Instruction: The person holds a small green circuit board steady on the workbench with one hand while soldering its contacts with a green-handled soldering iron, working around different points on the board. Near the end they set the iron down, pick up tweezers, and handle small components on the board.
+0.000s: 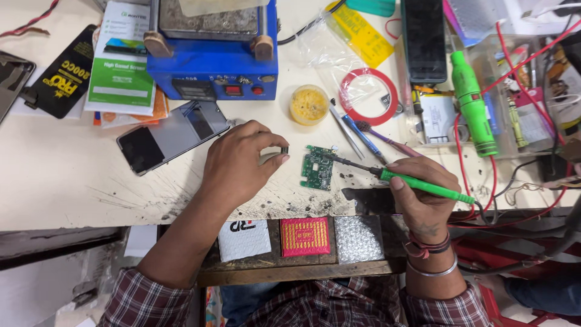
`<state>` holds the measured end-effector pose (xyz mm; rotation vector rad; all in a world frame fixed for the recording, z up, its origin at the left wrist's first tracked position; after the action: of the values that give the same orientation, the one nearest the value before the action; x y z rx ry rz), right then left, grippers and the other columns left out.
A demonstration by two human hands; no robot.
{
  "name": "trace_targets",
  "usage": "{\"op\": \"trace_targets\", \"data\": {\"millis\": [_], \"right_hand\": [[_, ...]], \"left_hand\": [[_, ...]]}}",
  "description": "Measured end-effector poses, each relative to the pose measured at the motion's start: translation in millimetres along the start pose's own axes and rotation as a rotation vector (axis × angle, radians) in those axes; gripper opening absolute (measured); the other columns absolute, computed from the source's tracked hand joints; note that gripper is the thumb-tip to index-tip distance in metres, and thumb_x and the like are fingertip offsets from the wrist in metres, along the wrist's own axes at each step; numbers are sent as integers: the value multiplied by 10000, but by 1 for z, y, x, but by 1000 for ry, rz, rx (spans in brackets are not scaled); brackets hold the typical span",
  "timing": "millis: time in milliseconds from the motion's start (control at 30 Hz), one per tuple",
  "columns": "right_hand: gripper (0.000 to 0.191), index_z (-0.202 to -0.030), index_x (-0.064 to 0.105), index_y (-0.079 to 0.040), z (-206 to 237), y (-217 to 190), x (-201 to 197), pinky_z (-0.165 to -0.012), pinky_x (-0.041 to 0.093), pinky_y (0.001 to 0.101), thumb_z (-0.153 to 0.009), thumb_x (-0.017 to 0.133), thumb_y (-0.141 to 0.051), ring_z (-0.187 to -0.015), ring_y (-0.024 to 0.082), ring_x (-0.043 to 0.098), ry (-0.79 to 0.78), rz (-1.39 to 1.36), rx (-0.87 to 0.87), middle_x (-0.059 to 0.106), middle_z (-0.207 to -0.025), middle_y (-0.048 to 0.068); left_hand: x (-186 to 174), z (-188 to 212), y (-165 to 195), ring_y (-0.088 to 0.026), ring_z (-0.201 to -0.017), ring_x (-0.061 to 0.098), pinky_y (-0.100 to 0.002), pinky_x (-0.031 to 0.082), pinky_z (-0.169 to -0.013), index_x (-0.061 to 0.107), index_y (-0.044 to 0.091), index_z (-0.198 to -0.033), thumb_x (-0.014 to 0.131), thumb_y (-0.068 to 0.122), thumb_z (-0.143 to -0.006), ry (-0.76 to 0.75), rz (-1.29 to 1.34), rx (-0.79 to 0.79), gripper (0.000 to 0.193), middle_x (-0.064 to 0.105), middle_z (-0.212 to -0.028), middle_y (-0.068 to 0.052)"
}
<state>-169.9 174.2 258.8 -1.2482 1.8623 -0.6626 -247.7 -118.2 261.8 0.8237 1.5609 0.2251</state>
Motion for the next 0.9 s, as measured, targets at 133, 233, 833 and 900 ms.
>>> {"op": "trace_targets", "data": {"millis": [133, 233, 833, 900], "right_hand": [[132, -1033, 730, 19, -2, 6, 3, -737, 537, 249, -926, 747, -57, -778, 180, 693, -5, 11, 11, 732, -947, 135], [114, -994, 724, 11, -3, 9, 3, -688, 527, 241, -909, 740, -64, -726, 165, 685, -13, 19, 3, 730, -899, 127], [79, -995, 728, 9, 7, 15, -11, -689, 509, 234, -952, 736, -56, -718, 143, 670, 60, 54, 71, 731, -869, 99], [91, -998, 728, 10, 5, 11, -9, -714, 522, 243, -942, 747, -59, -751, 156, 691, 14, 117, 38, 738, -906, 109]], "left_hand": [[4, -4, -4, -213, -937, 685, -392, 540, -810, 807, 201, -935, 813, 316, -828, -22, -15, -4, 158, 714, -955, 17], [10, -8, -5, -213, -926, 683, -396, 537, -795, 808, 196, -917, 819, 337, -816, -51, -19, -1, 174, 712, -938, 25], [22, -2, 14, -204, -854, 679, -393, 528, -775, 812, 182, -858, 860, 338, -760, -114, 4, 55, 190, 715, -889, 24], [24, -1, 19, -207, -845, 677, -397, 520, -777, 812, 181, -846, 866, 334, -756, -126, 18, 77, 186, 716, -880, 24]]}}
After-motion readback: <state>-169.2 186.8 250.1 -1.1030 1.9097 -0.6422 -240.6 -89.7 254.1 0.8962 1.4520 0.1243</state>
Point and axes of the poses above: each hand's wrist, its own z-axis away from the middle knuckle, its own x-axis out of the palm, y = z × x, the point moved 8 cm from there along -z, towards the middle knuckle
